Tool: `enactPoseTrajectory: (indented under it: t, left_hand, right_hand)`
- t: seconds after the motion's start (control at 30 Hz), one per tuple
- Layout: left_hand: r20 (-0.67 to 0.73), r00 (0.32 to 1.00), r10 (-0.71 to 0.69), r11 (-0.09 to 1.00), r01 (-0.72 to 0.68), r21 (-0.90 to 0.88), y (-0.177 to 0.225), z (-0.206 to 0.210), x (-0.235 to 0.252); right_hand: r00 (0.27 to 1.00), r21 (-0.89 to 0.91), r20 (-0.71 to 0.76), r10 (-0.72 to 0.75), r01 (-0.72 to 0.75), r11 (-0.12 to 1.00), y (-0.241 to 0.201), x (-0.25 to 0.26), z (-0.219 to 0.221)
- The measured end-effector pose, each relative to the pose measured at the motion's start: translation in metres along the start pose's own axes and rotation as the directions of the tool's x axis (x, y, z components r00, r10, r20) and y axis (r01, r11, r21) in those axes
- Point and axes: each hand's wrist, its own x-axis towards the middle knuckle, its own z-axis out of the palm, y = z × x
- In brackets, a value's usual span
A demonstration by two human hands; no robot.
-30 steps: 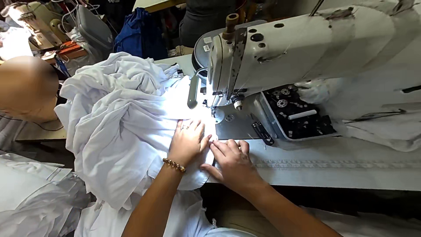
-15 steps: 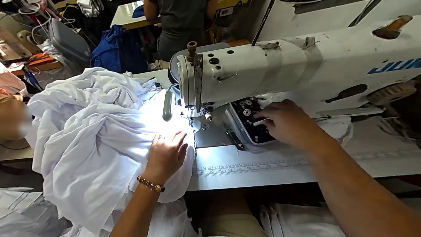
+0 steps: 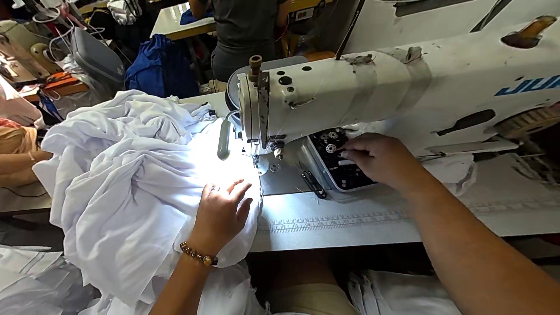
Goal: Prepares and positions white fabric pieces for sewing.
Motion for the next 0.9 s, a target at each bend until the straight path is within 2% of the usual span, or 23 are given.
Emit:
enactPoseTrajectory:
  t: [0.17, 0.23, 0.3, 0.37, 0.43, 0.5, 0.53, 0.57, 0.6, 0.63, 0.67, 0.7, 0.73, 0.77, 0.83, 0.9]
  left_hand:
    - [-0.006, 1.0, -0.023, 0.997, 0.023, -0.074, 0.011, 0.0, 0.005]
    - [-0.018, 0.999, -0.04, 0.989, 0.037, -0.142, 0.016, 0.001, 0.005]
    - [-0.033, 0.996, -0.079, 0.957, 0.066, -0.283, 0.023, 0.001, 0.006]
    - [-0.036, 0.99, -0.135, 0.877, 0.102, -0.469, 0.037, 0.002, 0.009]
    - [0.006, 0.979, -0.203, 0.736, 0.157, -0.659, 0.059, 0.001, 0.013]
    - [0.078, 0.959, -0.272, 0.589, 0.23, -0.775, 0.079, 0.002, 0.019]
    - [0.119, 0.948, -0.296, 0.519, 0.264, -0.813, 0.086, 0.004, 0.023]
    - [0.15, 0.939, -0.31, 0.457, 0.286, -0.843, 0.091, 0.008, 0.027]
    - [0.166, 0.934, -0.316, 0.425, 0.295, -0.856, 0.095, 0.011, 0.03]
    - [0.167, 0.934, -0.315, 0.427, 0.297, -0.854, 0.097, 0.014, 0.032]
    - [0.157, 0.939, -0.305, 0.451, 0.288, -0.845, 0.099, 0.016, 0.032]
    - [0.139, 0.947, -0.29, 0.489, 0.272, -0.829, 0.099, 0.017, 0.031]
    - [0.118, 0.954, -0.277, 0.533, 0.254, -0.807, 0.098, 0.017, 0.029]
    - [0.106, 0.957, -0.269, 0.566, 0.246, -0.787, 0.096, 0.017, 0.028]
    - [0.105, 0.953, -0.284, 0.592, 0.261, -0.762, 0.089, 0.017, 0.023]
    - [0.136, 0.939, -0.317, 0.57, 0.303, -0.763, 0.082, 0.015, 0.019]
  right_hand:
    - [0.963, 0.215, -0.012, 0.27, -0.261, 0.941, -0.007, -0.002, -0.011]
    - [0.918, 0.397, -0.03, 0.394, -0.351, 0.848, -0.01, -0.004, -0.009]
    - [0.872, 0.636, 0.013, 0.489, -0.385, 0.669, -0.016, -0.006, -0.009]
    - [0.849, 0.792, 0.091, 0.52, -0.378, 0.479, -0.027, -0.01, -0.01]
    - [0.855, 0.863, 0.171, 0.49, -0.37, 0.344, -0.046, -0.019, -0.008]
    - [0.868, 0.903, 0.191, 0.458, -0.338, 0.264, -0.064, -0.029, 0.002]
    - [0.876, 0.915, 0.167, 0.453, -0.31, 0.261, -0.07, -0.032, 0.006]
    - [0.888, 0.913, 0.112, 0.447, -0.27, 0.307, -0.072, -0.033, 0.01]
    - [0.9, 0.882, 0.014, 0.436, -0.216, 0.419, -0.07, -0.031, 0.014]
    - [0.907, 0.78, -0.129, 0.401, -0.157, 0.606, -0.063, -0.027, 0.016]
    - [0.913, 0.574, -0.268, 0.308, -0.105, 0.812, -0.051, -0.023, 0.018]
    - [0.927, 0.341, -0.325, 0.187, -0.07, 0.937, -0.038, -0.019, 0.016]
    - [0.947, 0.153, -0.306, 0.095, -0.049, 0.987, -0.027, -0.015, 0.014]
    - [0.964, 0.055, -0.258, 0.063, -0.05, 0.997, -0.018, -0.012, 0.013]
    - [0.98, -0.008, -0.173, 0.097, -0.1, 0.995, -0.011, -0.01, 0.012]
    - [0.981, 0.013, -0.103, 0.164, -0.163, 0.987, -0.011, -0.012, 0.007]
